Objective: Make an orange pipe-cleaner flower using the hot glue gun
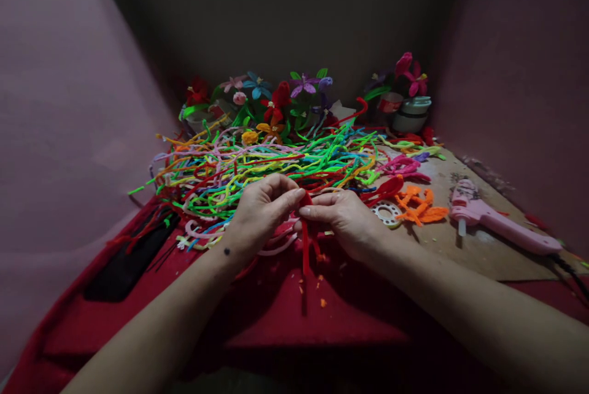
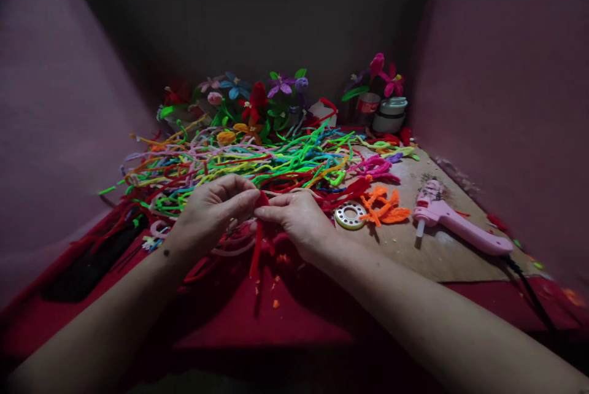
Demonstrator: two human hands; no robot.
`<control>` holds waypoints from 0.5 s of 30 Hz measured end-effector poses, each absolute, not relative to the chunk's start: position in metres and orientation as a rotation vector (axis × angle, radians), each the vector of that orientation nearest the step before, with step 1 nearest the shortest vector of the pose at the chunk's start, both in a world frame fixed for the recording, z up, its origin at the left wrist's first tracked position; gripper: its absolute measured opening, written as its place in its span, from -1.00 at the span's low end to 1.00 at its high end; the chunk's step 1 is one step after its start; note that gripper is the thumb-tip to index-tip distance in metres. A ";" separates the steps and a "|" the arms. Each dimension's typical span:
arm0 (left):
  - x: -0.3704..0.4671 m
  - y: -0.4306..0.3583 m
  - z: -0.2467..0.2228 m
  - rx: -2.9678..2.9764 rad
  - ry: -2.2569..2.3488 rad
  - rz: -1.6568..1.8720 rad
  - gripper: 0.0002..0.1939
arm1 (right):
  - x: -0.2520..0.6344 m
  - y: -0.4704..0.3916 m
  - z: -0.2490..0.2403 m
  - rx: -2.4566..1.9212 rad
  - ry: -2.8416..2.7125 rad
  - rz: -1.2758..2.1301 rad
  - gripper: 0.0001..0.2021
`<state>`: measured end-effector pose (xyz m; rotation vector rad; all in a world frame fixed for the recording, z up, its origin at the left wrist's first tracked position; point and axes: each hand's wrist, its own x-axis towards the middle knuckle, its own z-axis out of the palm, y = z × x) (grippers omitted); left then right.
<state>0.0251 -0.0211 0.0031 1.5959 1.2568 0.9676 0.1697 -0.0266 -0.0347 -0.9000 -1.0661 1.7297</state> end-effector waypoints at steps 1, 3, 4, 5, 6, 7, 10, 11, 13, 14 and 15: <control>0.024 -0.020 0.002 1.565 1.247 0.953 -0.78 | 0.170 -0.026 -0.034 -0.878 -1.018 1.711 -0.84; 0.021 -0.018 0.001 1.496 1.239 0.846 -0.75 | 0.170 -0.025 -0.035 -0.831 -0.931 1.699 -0.84; 0.020 -0.018 0.000 1.468 1.233 0.768 -0.74 | 0.170 -0.025 -0.035 -0.809 -0.903 1.704 -0.83; 0.020 -0.018 0.000 1.448 1.224 0.697 -0.74 | 0.170 -0.024 -0.036 -0.796 -0.880 1.714 -0.83; 0.020 -0.019 0.000 1.435 1.212 0.647 -0.74 | 0.170 -0.023 -0.037 -0.782 -0.864 1.723 -0.82; 0.021 -0.020 0.000 1.428 1.202 0.626 -0.74 | 0.171 -0.023 -0.037 -0.764 -0.854 1.728 -0.81; 0.026 -0.024 -0.001 1.424 1.183 0.685 -0.76 | 0.170 -0.022 -0.038 -0.738 -0.841 1.724 -0.80; 0.027 -0.024 -0.002 1.422 1.180 0.716 -0.76 | 0.170 -0.022 -0.038 -0.741 -0.829 1.724 -0.80; 0.029 -0.025 -0.003 1.415 1.173 0.752 -0.74 | 0.170 -0.022 -0.036 -0.753 -0.785 1.730 -0.80; 0.030 -0.025 -0.004 1.410 1.172 0.751 -0.74 | 0.170 -0.022 -0.035 -0.757 -0.761 1.733 -0.80; 0.030 -0.025 -0.004 1.405 1.173 0.736 -0.75 | 0.169 -0.023 -0.034 -0.761 -0.739 1.732 -0.80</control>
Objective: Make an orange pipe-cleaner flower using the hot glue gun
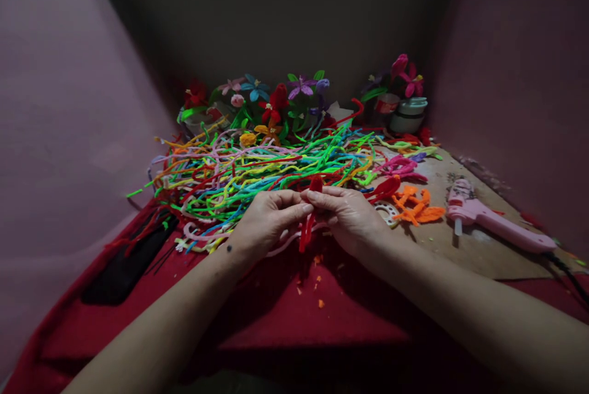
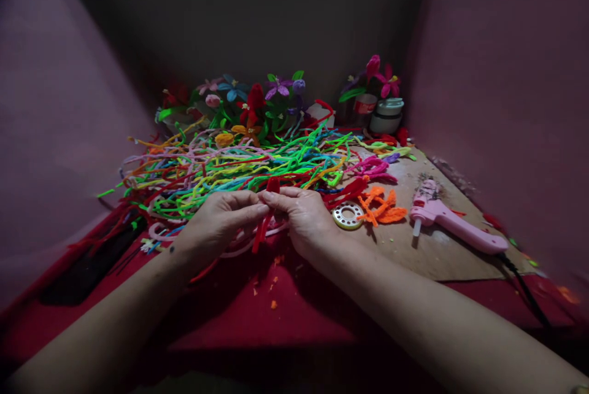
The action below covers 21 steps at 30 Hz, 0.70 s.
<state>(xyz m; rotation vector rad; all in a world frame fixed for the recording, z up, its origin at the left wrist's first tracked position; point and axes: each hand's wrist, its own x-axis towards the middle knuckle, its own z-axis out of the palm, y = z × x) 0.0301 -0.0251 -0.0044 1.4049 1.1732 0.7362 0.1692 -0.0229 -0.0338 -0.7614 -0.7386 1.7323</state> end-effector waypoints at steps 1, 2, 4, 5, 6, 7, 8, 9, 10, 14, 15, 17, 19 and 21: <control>0.031 -0.025 -0.005 1.401 1.172 0.712 -0.76 | 0.169 -0.023 -0.033 -0.765 -0.722 1.730 -0.80; 0.031 -0.025 -0.006 1.401 1.170 0.684 -0.77 | 0.168 -0.024 -0.033 -0.766 -0.713 1.728 -0.80; 0.032 -0.024 -0.007 1.403 1.167 0.635 -0.78 | 0.167 -0.024 -0.034 -0.754 -0.712 1.720 -0.81; 0.032 -0.024 -0.008 1.402 1.164 0.633 -0.78 | 0.167 -0.024 -0.034 -0.740 -0.714 1.717 -0.82; 0.032 -0.024 -0.009 1.398 1.163 0.640 -0.79 | 0.166 -0.024 -0.035 -0.720 -0.715 1.720 -0.83; 0.032 -0.024 -0.009 1.389 1.165 0.649 -0.80 | 0.166 -0.024 -0.036 -0.698 -0.715 1.729 -0.84; 0.032 -0.023 -0.010 1.376 1.167 0.656 -0.81 | 0.166 -0.024 -0.037 -0.677 -0.714 1.742 -0.85; 0.031 -0.023 -0.011 1.358 1.166 0.658 -0.81 | 0.166 -0.023 -0.037 -0.659 -0.715 1.759 -0.87; 0.031 -0.022 -0.011 1.338 1.163 0.657 -0.82 | 0.167 -0.023 -0.037 -0.646 -0.720 1.778 -0.87; 0.027 -0.020 -0.012 1.291 1.126 0.663 -0.80 | 0.171 -0.019 -0.036 -0.668 -0.818 1.765 -0.88; 0.026 -0.020 -0.012 1.293 1.124 0.661 -0.80 | 0.172 -0.018 -0.035 -0.685 -0.849 1.736 -0.88; 0.025 -0.020 -0.011 1.305 1.127 0.636 -0.80 | 0.174 -0.017 -0.032 -0.719 -0.881 1.673 -0.86; 0.024 -0.021 -0.011 1.311 1.129 0.602 -0.78 | 0.176 -0.017 -0.031 -0.748 -0.884 1.635 -0.85; 0.023 -0.021 -0.010 1.302 1.121 0.578 -0.76 | 0.176 -0.016 -0.031 -0.762 -0.878 1.613 -0.84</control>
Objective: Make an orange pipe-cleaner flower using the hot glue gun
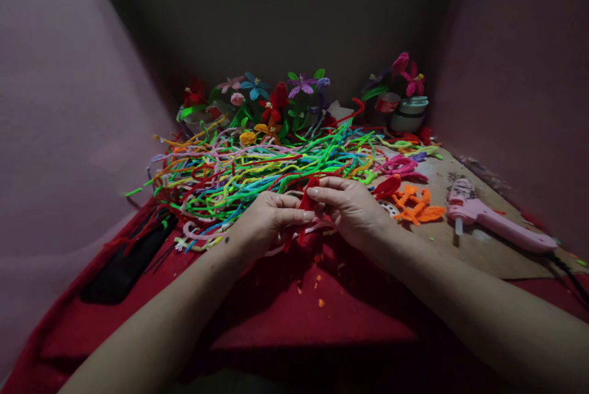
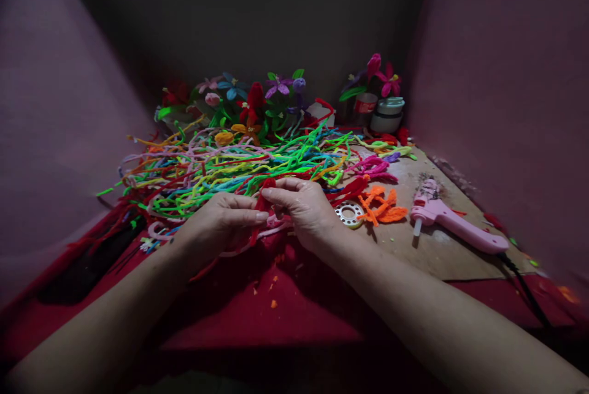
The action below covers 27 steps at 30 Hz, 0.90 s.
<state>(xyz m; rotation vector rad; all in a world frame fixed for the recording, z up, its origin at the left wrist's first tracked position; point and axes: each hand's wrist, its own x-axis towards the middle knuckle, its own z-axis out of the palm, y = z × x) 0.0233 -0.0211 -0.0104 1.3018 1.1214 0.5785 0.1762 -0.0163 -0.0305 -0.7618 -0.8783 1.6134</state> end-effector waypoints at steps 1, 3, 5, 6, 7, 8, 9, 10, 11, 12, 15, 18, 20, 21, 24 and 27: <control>0.023 -0.021 -0.010 1.299 1.115 0.575 -0.76 | 0.176 -0.016 -0.031 -0.766 -0.879 1.603 -0.85; 0.024 -0.022 -0.010 1.309 1.096 0.584 -0.74 | 0.176 -0.015 -0.033 -0.769 -0.883 1.578 -0.86; 0.025 -0.023 -0.009 1.315 1.075 0.633 -0.77 | 0.176 -0.014 -0.035 -0.771 -0.895 1.557 -0.88; 0.026 -0.023 -0.009 1.313 1.071 0.669 -0.78 | 0.175 -0.014 -0.035 -0.773 -0.902 1.552 -0.90; 0.027 -0.023 -0.008 1.309 1.073 0.709 -0.80 | 0.175 -0.014 -0.036 -0.775 -0.906 1.550 -0.90; 0.028 -0.024 -0.008 1.308 1.080 0.745 -0.81 | 0.175 -0.014 -0.036 -0.780 -0.905 1.549 -0.90; 0.029 -0.024 -0.008 1.318 1.092 0.773 -0.81 | 0.174 -0.014 -0.037 -0.788 -0.899 1.550 -0.90; 0.031 -0.024 -0.008 1.341 1.111 0.787 -0.81 | 0.174 -0.015 -0.037 -0.796 -0.893 1.552 -0.90; 0.032 -0.024 -0.007 1.374 1.134 0.791 -0.81 | 0.173 -0.015 -0.037 -0.803 -0.888 1.550 -0.90; 0.033 -0.024 -0.007 1.410 1.161 0.789 -0.81 | 0.173 -0.015 -0.037 -0.812 -0.884 1.548 -0.90; 0.035 -0.025 -0.007 1.503 1.232 0.773 -0.82 | 0.172 -0.016 -0.038 -0.819 -0.883 1.550 -0.90; 0.035 -0.026 -0.007 1.534 1.242 0.766 -0.81 | 0.171 -0.016 -0.039 -0.778 -0.871 1.555 -0.90; 0.034 -0.026 -0.007 1.549 1.237 0.754 -0.82 | 0.171 -0.015 -0.040 -0.756 -0.873 1.560 -0.90; 0.034 -0.026 -0.007 1.560 1.234 0.743 -0.82 | 0.172 -0.015 -0.039 -0.756 -0.880 1.563 -0.89; 0.033 -0.024 -0.010 1.589 1.215 0.723 -0.79 | 0.173 -0.016 -0.037 -0.777 -0.926 1.544 -0.85; 0.033 -0.023 -0.011 1.581 1.173 0.738 -0.78 | 0.174 -0.016 -0.035 -0.786 -0.991 1.513 -0.83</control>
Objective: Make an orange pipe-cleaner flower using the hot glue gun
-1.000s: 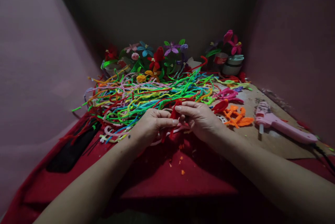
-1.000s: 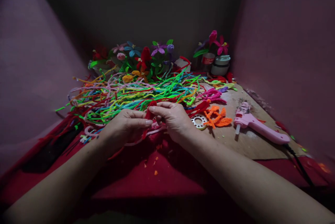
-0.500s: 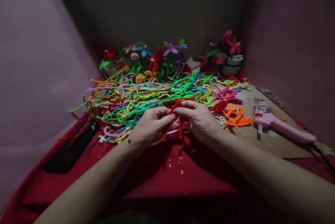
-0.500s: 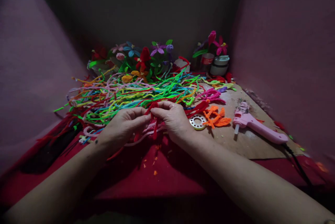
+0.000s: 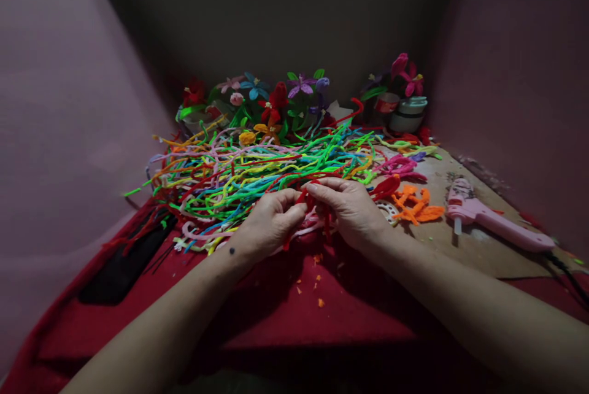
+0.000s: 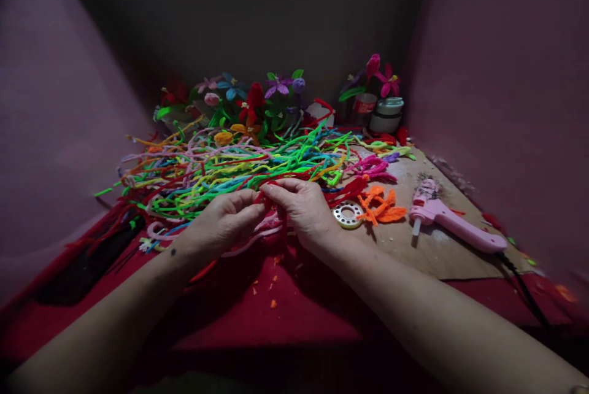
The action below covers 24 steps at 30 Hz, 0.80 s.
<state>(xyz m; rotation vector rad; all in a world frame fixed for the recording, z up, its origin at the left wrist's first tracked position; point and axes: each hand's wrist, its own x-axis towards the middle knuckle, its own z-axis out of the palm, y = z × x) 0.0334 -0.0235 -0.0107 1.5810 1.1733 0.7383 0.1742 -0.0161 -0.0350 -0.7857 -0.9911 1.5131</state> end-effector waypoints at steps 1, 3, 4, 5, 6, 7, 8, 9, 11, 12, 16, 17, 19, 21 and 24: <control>0.033 -0.024 -0.010 1.567 1.165 0.746 -0.79 | 0.175 -0.016 -0.035 -0.780 -0.998 1.508 -0.82; 0.032 -0.025 -0.006 1.524 1.171 0.763 -0.78 | 0.175 -0.015 -0.036 -0.754 -0.977 1.493 -0.82; 0.031 -0.025 -0.003 1.499 1.174 0.766 -0.77 | 0.176 -0.014 -0.036 -0.740 -0.957 1.475 -0.83; 0.028 -0.025 -0.001 1.476 1.175 0.763 -0.76 | 0.176 -0.013 -0.037 -0.732 -0.942 1.451 -0.84; 0.025 -0.024 0.001 1.457 1.162 0.749 -0.74 | 0.176 -0.012 -0.037 -0.729 -0.931 1.427 -0.85; 0.021 -0.023 0.002 1.441 1.134 0.717 -0.73 | 0.177 -0.011 -0.037 -0.729 -0.924 1.408 -0.86; 0.017 -0.020 0.003 1.426 1.113 0.686 -0.73 | 0.177 -0.011 -0.037 -0.735 -0.921 1.391 -0.86; 0.012 -0.018 0.003 1.396 1.095 0.646 -0.75 | 0.178 -0.010 -0.037 -0.741 -0.919 1.378 -0.86; 0.005 -0.014 0.003 1.312 1.043 0.546 -0.78 | 0.178 -0.010 -0.037 -0.747 -0.915 1.368 -0.86; 0.003 -0.012 0.002 1.272 1.022 0.513 -0.79 | 0.179 -0.010 -0.038 -0.744 -0.911 1.371 -0.86; 0.007 -0.015 0.005 1.280 1.028 0.602 -0.82 | 0.179 -0.009 -0.039 -0.721 -0.894 1.398 -0.87; 0.010 -0.018 0.006 1.327 1.050 0.669 -0.82 | 0.178 -0.009 -0.039 -0.726 -0.891 1.401 -0.87; 0.017 -0.025 0.007 1.440 1.104 0.842 -0.83 | 0.177 -0.010 -0.039 -0.744 -0.887 1.409 -0.87; 0.024 -0.031 0.006 1.540 1.144 1.037 -0.84 | 0.176 -0.012 -0.037 -0.763 -0.888 1.423 -0.88; 0.030 -0.039 0.000 1.660 1.161 1.201 -0.88 | 0.174 -0.016 -0.035 -0.781 -0.903 1.429 -0.87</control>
